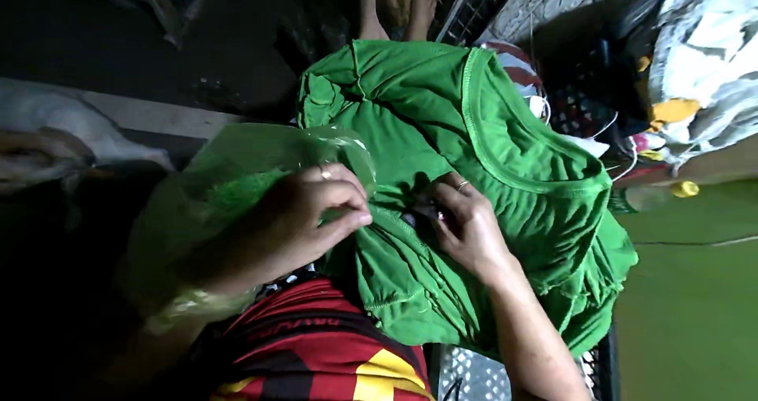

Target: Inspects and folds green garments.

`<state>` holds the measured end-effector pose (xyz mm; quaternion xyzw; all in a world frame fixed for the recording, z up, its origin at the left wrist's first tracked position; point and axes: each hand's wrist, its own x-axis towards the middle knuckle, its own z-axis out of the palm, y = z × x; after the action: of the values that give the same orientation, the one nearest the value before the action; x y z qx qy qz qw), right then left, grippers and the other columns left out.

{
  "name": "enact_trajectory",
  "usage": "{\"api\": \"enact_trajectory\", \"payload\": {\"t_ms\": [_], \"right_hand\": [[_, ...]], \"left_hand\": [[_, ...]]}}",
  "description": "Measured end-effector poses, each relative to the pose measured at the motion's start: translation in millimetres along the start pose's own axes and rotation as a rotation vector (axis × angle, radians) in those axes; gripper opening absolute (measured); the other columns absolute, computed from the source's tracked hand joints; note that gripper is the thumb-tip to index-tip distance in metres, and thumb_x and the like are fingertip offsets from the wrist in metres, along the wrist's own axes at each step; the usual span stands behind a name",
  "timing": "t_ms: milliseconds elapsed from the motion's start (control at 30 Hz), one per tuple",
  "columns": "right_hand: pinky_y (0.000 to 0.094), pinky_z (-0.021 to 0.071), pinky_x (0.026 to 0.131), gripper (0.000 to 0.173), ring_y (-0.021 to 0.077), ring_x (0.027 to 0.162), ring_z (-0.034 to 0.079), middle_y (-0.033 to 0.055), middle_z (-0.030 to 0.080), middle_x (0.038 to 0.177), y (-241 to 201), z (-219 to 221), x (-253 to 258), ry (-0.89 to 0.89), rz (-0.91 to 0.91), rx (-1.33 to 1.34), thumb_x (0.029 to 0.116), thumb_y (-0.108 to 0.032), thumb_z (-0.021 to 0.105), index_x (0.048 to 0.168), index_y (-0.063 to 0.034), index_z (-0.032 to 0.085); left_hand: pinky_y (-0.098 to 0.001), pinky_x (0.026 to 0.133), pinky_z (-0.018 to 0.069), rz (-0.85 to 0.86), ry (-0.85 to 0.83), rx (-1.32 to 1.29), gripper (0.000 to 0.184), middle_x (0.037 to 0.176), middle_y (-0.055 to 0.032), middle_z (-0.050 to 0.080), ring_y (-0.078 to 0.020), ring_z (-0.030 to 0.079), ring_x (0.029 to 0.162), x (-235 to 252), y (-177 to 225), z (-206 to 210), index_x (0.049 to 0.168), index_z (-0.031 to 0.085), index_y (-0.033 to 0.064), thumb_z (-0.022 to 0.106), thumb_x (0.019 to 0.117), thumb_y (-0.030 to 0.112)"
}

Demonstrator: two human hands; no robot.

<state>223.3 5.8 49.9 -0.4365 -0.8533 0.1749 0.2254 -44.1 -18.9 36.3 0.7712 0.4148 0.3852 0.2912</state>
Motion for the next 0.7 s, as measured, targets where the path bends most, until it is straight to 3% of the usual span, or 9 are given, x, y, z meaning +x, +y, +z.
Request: {"api": "enact_trajectory", "payload": {"t_ms": [67, 133, 233, 267, 333, 433, 533, 567, 700], "right_hand": [[0.0354, 0.054, 0.065, 0.018, 0.0185, 0.074, 0.063, 0.0132, 0.066, 0.091, -4, -14, 7, 0.048, 0.119, 0.058, 0.0909, 0.001, 0.056, 0.104, 0.0045, 0.067], [0.0215, 0.0435, 0.056, 0.015, 0.0059, 0.062, 0.05, 0.005, 0.054, 0.08, -5, -23, 14, 0.096, 0.234, 0.156, 0.0961, 0.001, 0.046, 0.106, 0.0039, 0.057], [0.0163, 0.0395, 0.054, 0.011, 0.0008, 0.06, 0.046, 0.0009, 0.05, 0.077, -6, -18, 18, 0.147, 0.264, 0.267, 0.1002, -0.003, 0.046, 0.104, 0.0005, 0.056], [0.0163, 0.0391, 0.055, 0.011, 0.0009, 0.061, 0.045, 0.0006, 0.05, 0.078, -6, -15, 19, 0.144, 0.254, 0.275, 0.099, -0.002, 0.046, 0.104, 0.0002, 0.056], [0.0152, 0.0392, 0.054, 0.011, -0.0002, 0.06, 0.046, -0.0003, 0.054, 0.08, -4, -13, 19, 0.151, 0.262, 0.303, 0.0988, -0.006, 0.053, 0.107, -0.0014, 0.058], [0.0142, 0.0433, 0.058, 0.015, -0.0024, 0.064, 0.051, -0.0004, 0.062, 0.088, 12, -20, 15, 0.174, 0.303, 0.349, 0.0988, -0.009, 0.061, 0.112, -0.002, 0.063], [0.0141, 0.0405, 0.053, 0.01, -0.0024, 0.058, 0.048, -0.002, 0.059, 0.077, 30, -15, 11, 0.211, 0.365, 0.306, 0.1026, -0.01, 0.056, 0.103, -0.005, 0.065], [0.0166, 0.0404, 0.051, 0.01, 0.0006, 0.056, 0.048, -0.0006, 0.058, 0.075, 33, -10, 10, 0.215, 0.374, 0.278, 0.103, -0.011, 0.057, 0.101, -0.0053, 0.065], [0.0384, 0.0533, 0.061, 0.013, 0.0206, 0.067, 0.064, 0.0133, 0.067, 0.083, 34, 14, 11, 0.282, 0.294, 0.017, 0.0964, -0.007, 0.065, 0.105, 0.0019, 0.065]], "left_hand": [[-0.0334, 0.081, 0.058, -0.105, 0.014, 0.105, 0.023, 0.102, -0.0103, 0.069, -0.0168, 0.068, 0.091, 7, -2, 19, 0.093, 0.071, 0.0038, 0.068, 0.0938, 0.027], [-0.0474, 0.079, 0.0571, -0.245, 0.037, 0.109, 0.041, 0.108, -0.0213, 0.065, -0.0311, 0.067, 0.091, 21, 1, 34, 0.111, 0.063, -0.0045, 0.076, 0.0917, 0.029], [-0.0525, 0.08, 0.0553, -0.32, 0.155, 0.137, 0.069, 0.118, -0.0269, 0.062, -0.0375, 0.066, 0.095, 52, 0, 61, 0.127, 0.054, -0.0051, 0.081, 0.0848, 0.043], [-0.0541, 0.079, 0.0538, -0.334, 0.179, 0.147, 0.069, 0.118, -0.0281, 0.061, -0.0391, 0.065, 0.095, 61, -2, 69, 0.127, 0.054, -0.0053, 0.081, 0.0846, 0.042], [-0.0555, 0.083, 0.0534, -0.339, 0.193, 0.17, 0.051, 0.121, -0.0292, 0.06, -0.0414, 0.065, 0.1, 73, -4, 77, 0.125, 0.055, -0.0051, 0.074, 0.0891, 0.025], [-0.0482, 0.088, 0.0541, -0.223, 0.217, 0.069, 0.025, 0.118, -0.0257, 0.063, -0.0351, 0.065, 0.102, 68, -10, 72, 0.116, 0.065, -0.0052, 0.059, 0.0913, -0.005], [-0.0323, 0.1, 0.0515, -0.18, 0.139, -0.134, 0.028, 0.122, -0.0116, 0.07, -0.0141, 0.066, 0.112, 53, -26, 58, 0.125, 0.068, 0.0012, 0.05, 0.1044, 0.007], [-0.0275, 0.097, 0.051, -0.215, 0.092, -0.185, 0.031, 0.121, -0.0082, 0.07, -0.008, 0.065, 0.108, 50, -31, 54, 0.13, 0.065, 0.0029, 0.047, 0.107, 0.012], [-0.0242, 0.073, 0.0468, -0.302, 0.078, -0.185, 0.032, 0.089, -0.0021, 0.061, -0.0043, 0.054, 0.076, 48, -47, 57, 0.133, 0.061, 0.0033, 0.044, 0.1072, 0.014]]}}
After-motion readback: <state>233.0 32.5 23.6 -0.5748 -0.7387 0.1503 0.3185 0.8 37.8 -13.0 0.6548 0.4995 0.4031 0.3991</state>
